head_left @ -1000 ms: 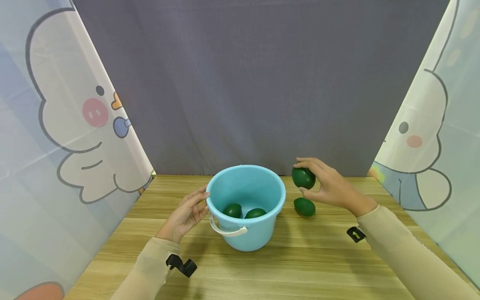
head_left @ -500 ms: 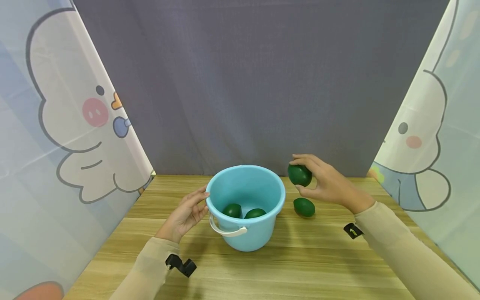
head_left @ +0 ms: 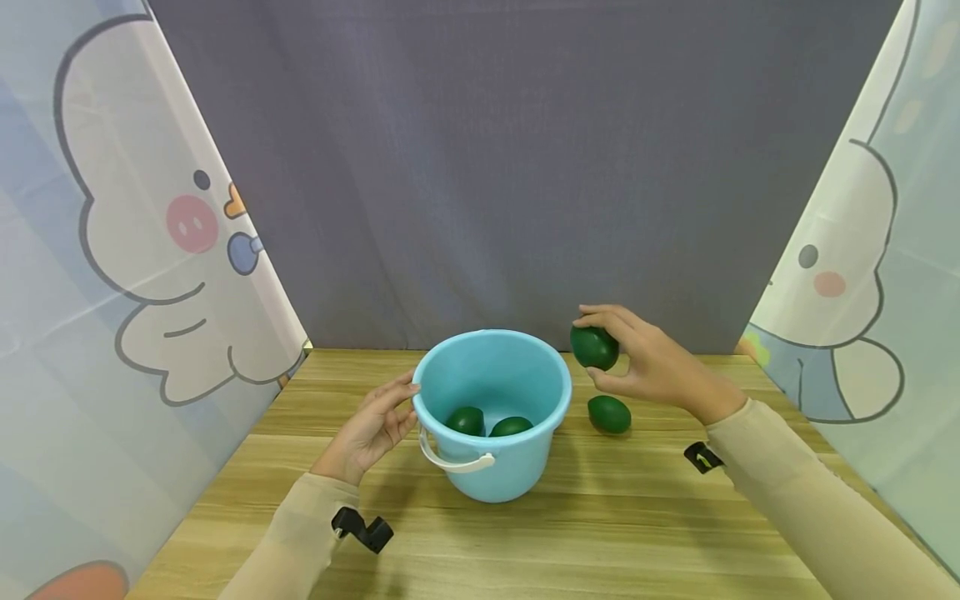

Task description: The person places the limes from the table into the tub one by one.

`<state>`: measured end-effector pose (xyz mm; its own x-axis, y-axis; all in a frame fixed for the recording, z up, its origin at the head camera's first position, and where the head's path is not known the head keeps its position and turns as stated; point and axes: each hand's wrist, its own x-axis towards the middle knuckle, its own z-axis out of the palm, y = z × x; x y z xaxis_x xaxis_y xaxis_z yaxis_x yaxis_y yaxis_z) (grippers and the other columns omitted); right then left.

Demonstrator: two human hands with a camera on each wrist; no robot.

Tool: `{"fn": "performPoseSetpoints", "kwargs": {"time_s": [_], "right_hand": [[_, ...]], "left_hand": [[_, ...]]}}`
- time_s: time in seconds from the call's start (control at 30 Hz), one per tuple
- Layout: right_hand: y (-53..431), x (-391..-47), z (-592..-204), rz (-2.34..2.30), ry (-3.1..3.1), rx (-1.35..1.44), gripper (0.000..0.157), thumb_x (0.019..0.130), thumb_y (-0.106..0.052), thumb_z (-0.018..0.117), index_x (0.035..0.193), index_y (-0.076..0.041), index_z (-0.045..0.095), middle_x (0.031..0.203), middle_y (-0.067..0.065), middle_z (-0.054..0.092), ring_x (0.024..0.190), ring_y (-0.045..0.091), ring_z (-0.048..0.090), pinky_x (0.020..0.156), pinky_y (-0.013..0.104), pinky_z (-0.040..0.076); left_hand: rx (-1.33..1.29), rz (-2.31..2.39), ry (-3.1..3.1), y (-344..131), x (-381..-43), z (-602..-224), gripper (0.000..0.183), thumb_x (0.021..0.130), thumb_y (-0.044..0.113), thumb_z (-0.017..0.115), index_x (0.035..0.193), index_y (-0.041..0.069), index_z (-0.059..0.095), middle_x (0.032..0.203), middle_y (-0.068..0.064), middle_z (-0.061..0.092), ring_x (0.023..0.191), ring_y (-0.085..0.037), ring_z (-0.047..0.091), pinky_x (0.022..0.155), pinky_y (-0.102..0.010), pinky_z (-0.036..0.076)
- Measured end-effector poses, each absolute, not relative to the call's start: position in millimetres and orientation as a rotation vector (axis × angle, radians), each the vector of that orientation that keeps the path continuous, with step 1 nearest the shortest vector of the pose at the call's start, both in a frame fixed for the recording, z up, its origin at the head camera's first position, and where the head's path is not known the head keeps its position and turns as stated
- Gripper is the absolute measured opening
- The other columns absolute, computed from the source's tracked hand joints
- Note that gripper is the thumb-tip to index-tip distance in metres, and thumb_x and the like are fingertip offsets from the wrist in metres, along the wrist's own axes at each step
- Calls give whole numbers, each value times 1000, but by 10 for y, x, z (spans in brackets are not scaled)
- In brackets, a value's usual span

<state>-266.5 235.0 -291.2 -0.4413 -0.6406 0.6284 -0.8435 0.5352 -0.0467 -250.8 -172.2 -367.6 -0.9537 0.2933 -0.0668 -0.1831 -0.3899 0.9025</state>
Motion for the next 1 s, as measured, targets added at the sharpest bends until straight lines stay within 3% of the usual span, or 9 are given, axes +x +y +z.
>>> {"fn": "performPoseSetpoints", "kwargs": {"time_s": [0.37, 1.0], "right_hand": [[2257, -2661, -2807, 508, -2214, 1242, 59, 79, -15, 75, 134, -8, 55, 146, 10, 48, 122, 26, 57, 84, 31, 58], [2133, -2683, -2731, 554, -2228, 1323, 59, 81, -17, 78, 134, -7, 56, 143, 12, 50, 123, 26, 57, 89, 37, 58]], "left_hand": [[139, 2398, 1544, -1711, -2509, -3666, 59, 102, 8, 54, 156, 4, 31, 135, -11, 49, 75, -7, 66, 68, -11, 55], [133, 2405, 1544, -1702, -2505, -3661, 58, 102, 8, 53, 156, 3, 31, 129, -10, 52, 74, -7, 65, 68, -12, 55]]}}
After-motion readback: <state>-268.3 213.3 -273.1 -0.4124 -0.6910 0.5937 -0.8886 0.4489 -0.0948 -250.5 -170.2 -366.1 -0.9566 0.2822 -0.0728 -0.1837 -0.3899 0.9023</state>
